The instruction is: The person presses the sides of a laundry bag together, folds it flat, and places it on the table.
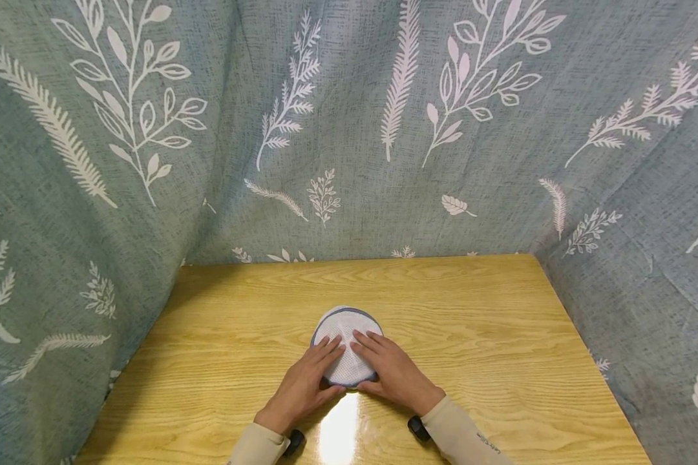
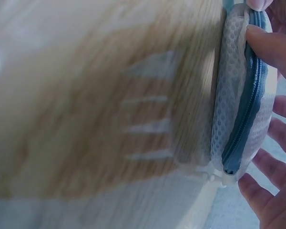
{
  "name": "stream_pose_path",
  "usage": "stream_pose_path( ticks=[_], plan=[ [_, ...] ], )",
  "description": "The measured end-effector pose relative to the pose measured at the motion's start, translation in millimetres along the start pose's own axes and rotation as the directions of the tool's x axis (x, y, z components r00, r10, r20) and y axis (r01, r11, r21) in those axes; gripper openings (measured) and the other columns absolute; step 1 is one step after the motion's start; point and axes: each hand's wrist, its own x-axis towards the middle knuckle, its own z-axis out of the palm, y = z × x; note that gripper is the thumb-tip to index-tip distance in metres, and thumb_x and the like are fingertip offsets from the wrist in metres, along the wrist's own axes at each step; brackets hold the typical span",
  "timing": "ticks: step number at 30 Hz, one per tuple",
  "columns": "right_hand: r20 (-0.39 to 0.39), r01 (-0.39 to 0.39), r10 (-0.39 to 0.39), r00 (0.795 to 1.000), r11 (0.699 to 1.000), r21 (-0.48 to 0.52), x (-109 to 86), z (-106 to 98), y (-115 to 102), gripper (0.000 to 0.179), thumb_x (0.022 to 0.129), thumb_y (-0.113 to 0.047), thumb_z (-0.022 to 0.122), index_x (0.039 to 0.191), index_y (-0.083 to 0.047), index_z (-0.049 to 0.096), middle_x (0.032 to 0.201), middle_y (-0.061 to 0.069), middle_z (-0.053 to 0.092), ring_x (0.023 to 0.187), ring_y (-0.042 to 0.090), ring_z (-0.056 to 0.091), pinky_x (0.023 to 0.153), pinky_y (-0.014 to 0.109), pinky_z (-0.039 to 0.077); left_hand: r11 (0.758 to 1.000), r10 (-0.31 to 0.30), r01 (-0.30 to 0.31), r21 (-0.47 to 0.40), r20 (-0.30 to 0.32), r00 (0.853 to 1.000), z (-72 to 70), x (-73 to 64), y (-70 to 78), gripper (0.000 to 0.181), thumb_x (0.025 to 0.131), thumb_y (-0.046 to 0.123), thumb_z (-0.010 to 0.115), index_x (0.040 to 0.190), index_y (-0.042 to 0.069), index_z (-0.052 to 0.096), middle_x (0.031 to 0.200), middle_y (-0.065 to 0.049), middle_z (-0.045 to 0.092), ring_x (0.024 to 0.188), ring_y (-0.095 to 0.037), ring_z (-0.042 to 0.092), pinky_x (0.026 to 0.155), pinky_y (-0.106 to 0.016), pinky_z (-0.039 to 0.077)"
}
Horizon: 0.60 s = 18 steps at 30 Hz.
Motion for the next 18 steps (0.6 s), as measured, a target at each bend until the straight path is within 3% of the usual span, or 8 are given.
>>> stream_pose_path(
  ticks=[18],
  plan=[
    [0.009,-0.008,0.008,1.0,1.0,0.009,-0.6,0.2,0.9,0.082,0.085,-0.035,0.09,0.151,-0.001,0.055,0.16,0.018,0.051,0.141,0.041,0.053,0.111,0.057,0.051,1.0,-0.012,0.013,-0.029,0.021,1.0,-0.7,0.8,0.8,0.075,0.091,0.037,0.086,0.152,0.005,0.056,0.164,-0.013,0.047,0.151,-0.035,0.045,0.123,-0.05,0.04]
  ],
)
